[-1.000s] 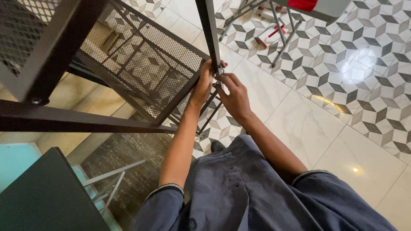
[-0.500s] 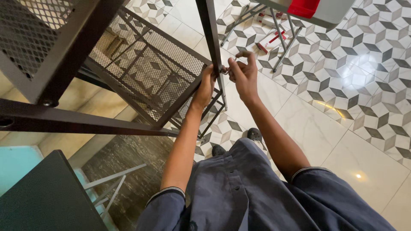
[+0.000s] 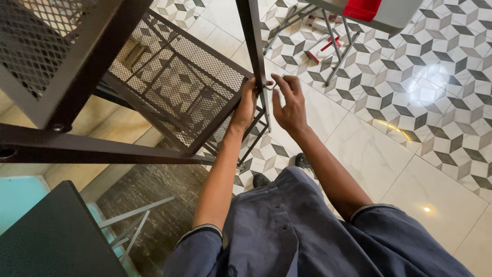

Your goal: The person assembles a metal mesh shelving unit by inserting a shelf panel into the frame and securing it with an Allen key. They repeatedly tighten bolts at multiple points on the shelf to ensure it is firmly attached.

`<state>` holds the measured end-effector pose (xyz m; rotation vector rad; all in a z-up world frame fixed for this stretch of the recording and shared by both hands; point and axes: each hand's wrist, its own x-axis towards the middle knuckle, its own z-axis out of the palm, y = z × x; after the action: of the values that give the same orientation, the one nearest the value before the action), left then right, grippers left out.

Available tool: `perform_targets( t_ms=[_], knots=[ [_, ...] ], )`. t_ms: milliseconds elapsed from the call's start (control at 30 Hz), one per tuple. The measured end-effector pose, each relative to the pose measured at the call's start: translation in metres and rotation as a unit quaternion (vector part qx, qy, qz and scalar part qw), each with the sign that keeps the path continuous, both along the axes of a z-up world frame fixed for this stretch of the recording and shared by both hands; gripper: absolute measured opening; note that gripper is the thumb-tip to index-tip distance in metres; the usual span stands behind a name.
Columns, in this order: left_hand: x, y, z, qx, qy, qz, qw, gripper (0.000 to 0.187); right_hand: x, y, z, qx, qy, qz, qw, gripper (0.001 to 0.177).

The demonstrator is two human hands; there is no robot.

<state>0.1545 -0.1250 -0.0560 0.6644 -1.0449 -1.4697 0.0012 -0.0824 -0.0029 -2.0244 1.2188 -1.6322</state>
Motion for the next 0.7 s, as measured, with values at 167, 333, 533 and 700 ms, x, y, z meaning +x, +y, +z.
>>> perform_targets(
  t_ms=[167,333,533,700],
  knots=[
    [0.0,0.002,0.001,-0.014,-0.034,0.005,0.999,0.046,-0.006,-0.004,0.002,-0.046,0.113,-0.063,0.99,0.038],
    [0.001,0.0,-0.011,-0.014,-0.02,0.002,1.0,0.042,-0.002,-0.01,-0.013,-0.038,0.088,-0.039,0.995,0.015],
    [0.003,-0.006,-0.024,0.06,0.024,0.003,0.998,0.042,0.02,0.005,-0.02,0.136,-0.084,0.025,0.987,0.02],
    [0.005,-0.006,-0.024,0.06,-0.004,0.009,0.998,0.042,0.022,0.003,-0.039,0.328,-0.247,0.108,0.905,0.034]
  ],
)
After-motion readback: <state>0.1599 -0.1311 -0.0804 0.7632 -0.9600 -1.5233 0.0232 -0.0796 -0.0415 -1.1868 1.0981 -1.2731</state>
